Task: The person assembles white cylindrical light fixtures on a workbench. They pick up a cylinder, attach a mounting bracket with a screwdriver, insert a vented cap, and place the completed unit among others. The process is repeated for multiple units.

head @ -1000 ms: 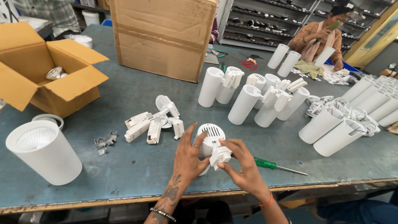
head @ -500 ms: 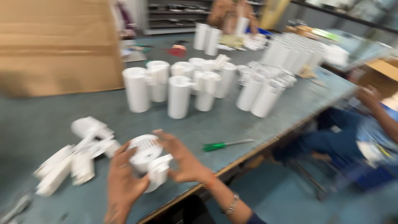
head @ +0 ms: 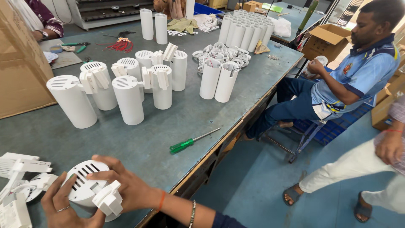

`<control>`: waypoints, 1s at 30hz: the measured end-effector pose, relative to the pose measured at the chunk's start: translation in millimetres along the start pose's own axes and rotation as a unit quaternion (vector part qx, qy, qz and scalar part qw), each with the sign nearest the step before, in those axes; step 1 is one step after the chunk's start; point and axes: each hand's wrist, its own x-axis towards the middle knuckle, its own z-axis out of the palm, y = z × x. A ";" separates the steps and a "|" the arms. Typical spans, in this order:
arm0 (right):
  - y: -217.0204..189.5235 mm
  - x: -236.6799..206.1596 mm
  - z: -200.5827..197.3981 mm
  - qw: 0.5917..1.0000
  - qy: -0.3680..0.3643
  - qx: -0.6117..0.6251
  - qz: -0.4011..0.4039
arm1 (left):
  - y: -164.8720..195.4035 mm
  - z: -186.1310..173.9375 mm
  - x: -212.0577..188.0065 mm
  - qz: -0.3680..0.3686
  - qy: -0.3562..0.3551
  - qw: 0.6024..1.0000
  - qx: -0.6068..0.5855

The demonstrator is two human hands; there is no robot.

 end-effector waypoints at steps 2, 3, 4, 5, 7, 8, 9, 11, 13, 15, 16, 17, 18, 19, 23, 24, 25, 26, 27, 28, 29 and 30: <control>3.1 -9.0 11.0 0.999 0.042 0.017 0.015 | -6.7 4.0 -6.0 0.019 0.021 1.000 -0.013; 3.7 -13.4 15.8 0.997 0.054 0.047 0.030 | -11.7 6.0 -10.6 0.020 0.027 0.999 -0.019; 5.3 -17.1 18.5 0.996 0.057 0.054 0.043 | -19.0 8.0 -14.6 0.021 0.035 0.999 -0.023; 6.4 -20.7 20.8 0.995 0.061 0.060 0.055 | -27.8 8.5 -19.4 0.006 0.038 0.999 -0.026; 9.1 -24.1 24.7 0.996 0.054 0.025 0.068 | -47.1 13.7 -28.8 -0.020 0.046 0.998 -0.035; 9.6 -25.3 27.0 0.996 0.053 0.010 0.074 | -56.9 16.4 -34.8 -0.040 0.046 0.997 -0.037; 9.2 -26.4 29.7 0.996 0.055 -0.004 0.076 | -67.7 20.2 -38.7 -0.057 0.047 0.997 -0.038; 10.6 -25.0 31.5 0.995 0.061 -0.013 0.077 | -85.3 27.7 -49.0 -0.096 0.046 0.993 -0.041; 10.7 -23.8 30.1 0.995 0.071 0.012 0.069 | -99.5 35.4 -59.2 -0.138 0.042 0.989 -0.042; 11.2 -19.7 25.1 0.993 0.090 0.067 0.036 | -108.7 44.7 -65.0 -0.183 0.028 0.982 -0.041; 13.3 -16.3 20.1 0.993 0.098 0.061 0.013 | -111.5 48.1 -67.5 -0.204 0.022 0.978 -0.039; 15.1 -12.6 15.2 0.993 0.106 0.055 -0.010 | -112.1 51.2 -70.8 -0.217 0.018 0.975 -0.041; 18.9 -9.6 5.7 0.993 0.111 0.030 -0.020 | -111.7 55.0 -72.9 -0.231 0.013 0.972 -0.042; 23.0 -6.9 -3.4 0.993 0.116 0.004 -0.030 | -110.2 58.9 -74.8 -0.247 0.007 0.968 -0.041; 61.4 5.1 -69.9 0.978 0.153 -0.133 -0.040 | -103.8 69.2 -76.2 -0.289 -0.003 0.956 -0.040; 72.7 7.1 -89.2 0.972 0.169 -0.161 -0.025 | -102.8 71.8 -75.2 -0.298 -0.004 0.954 -0.040; 84.3 8.6 -108.7 0.965 0.184 -0.189 -0.010 | -102.4 74.3 -74.1 -0.307 -0.005 0.951 -0.037; 96.2 10.5 -127.5 0.956 0.199 -0.217 0.005 | -103.3 76.3 -72.4 -0.315 -0.006 0.949 -0.035; 108.3 12.5 -145.8 0.943 0.210 -0.257 0.014 | -104.3 78.9 -71.5 -0.324 -0.007 0.946 -0.032; 120.8 14.9 -163.9 0.929 0.220 -0.296 0.024 | -106.4 81.2 -70.3 -0.332 -0.005 0.943 -0.029; 133.2 17.3 -181.2 0.913 0.231 -0.335 0.033 | -108.0 83.8 -70.4 -0.341 -0.004 0.940 -0.025; 145.7 19.7 -197.2 0.895 0.242 -0.373 0.042 | -110.2 87.3 -69.6 -0.351 -0.004 0.936 -0.022</control>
